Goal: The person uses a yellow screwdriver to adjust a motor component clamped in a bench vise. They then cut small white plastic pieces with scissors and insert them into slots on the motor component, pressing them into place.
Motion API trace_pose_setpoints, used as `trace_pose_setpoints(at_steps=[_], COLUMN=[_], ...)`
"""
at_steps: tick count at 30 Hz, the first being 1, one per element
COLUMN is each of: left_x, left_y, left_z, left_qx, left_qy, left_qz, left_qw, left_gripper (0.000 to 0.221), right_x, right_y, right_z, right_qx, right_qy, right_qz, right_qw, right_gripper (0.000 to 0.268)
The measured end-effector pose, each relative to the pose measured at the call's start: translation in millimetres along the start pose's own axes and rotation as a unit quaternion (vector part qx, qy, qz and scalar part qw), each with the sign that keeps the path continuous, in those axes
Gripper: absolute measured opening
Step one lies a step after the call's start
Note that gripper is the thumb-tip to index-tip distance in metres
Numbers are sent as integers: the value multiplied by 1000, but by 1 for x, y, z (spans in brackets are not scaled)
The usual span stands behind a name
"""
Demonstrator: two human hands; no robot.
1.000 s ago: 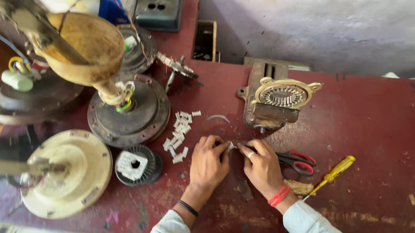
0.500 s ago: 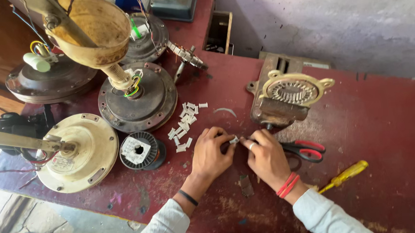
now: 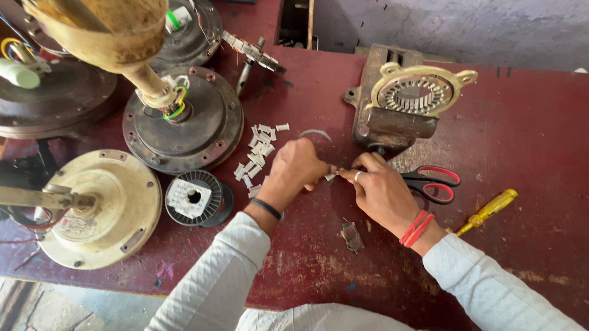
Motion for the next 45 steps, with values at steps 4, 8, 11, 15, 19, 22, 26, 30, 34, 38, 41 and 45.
trace_pose_setpoints(at_steps=[4, 8, 11, 15, 19, 22, 26, 30, 34, 38, 41, 45], left_x=[-1, -2, -1, 5, 10, 11, 14, 11, 8, 7, 8, 9], left_y=[4, 6, 7, 2, -3, -7, -12, -13, -12, -11, -8, -4], left_z=[0, 1, 0, 4, 12, 11, 10, 9, 9, 8, 8, 8], left_qx=[-40, -47, -57, 2, 96, 120, 128, 125, 119, 116, 117, 117], left_qy=[62, 87, 82, 81, 21, 7, 14, 8, 16, 18, 20, 36], left_qz=[-54, -75, -64, -35, 48, 61, 73, 84, 76, 69, 73, 45], left_qw=[996, 992, 993, 996, 994, 991, 989, 989, 990, 991, 990, 992], left_gripper=[40, 41, 37, 25, 23, 29, 31, 31, 33, 34, 35, 33], right_x=[-3, -3, -3, -1, 2, 2, 2, 1, 1, -1, 1, 2], right_y=[1, 1, 0, 0, 0, 1, -1, -2, 0, 4, 5, 0], right_z=[0, 2, 5, 6, 4, 2, 4, 4, 4, 8, 11, 13], right_qx=[1, 5, -3, -19, -34, -56, -68, -78, -81, -69, -47, -52], right_qy=[29, 42, 31, 22, 25, 51, 66, 90, 112, 104, 84, 88], right_qz=[11, 10, 1, -5, 1, 21, 5, 4, 9, -1, 11, 38], right_qw=[1000, 999, 1000, 1000, 999, 997, 996, 993, 990, 992, 995, 994], right_gripper=[32, 33, 32, 29, 31, 33, 34, 35, 31, 29, 26, 30])
Point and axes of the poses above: each hand's wrist, its own x-axis towards the middle knuckle, its own y-axis out of the back of the hand, z = x × y, the point moved 4 cm from there along x, towards the middle knuckle, and after that the axes turned 9 degrees about z, right-handed, at the moved point
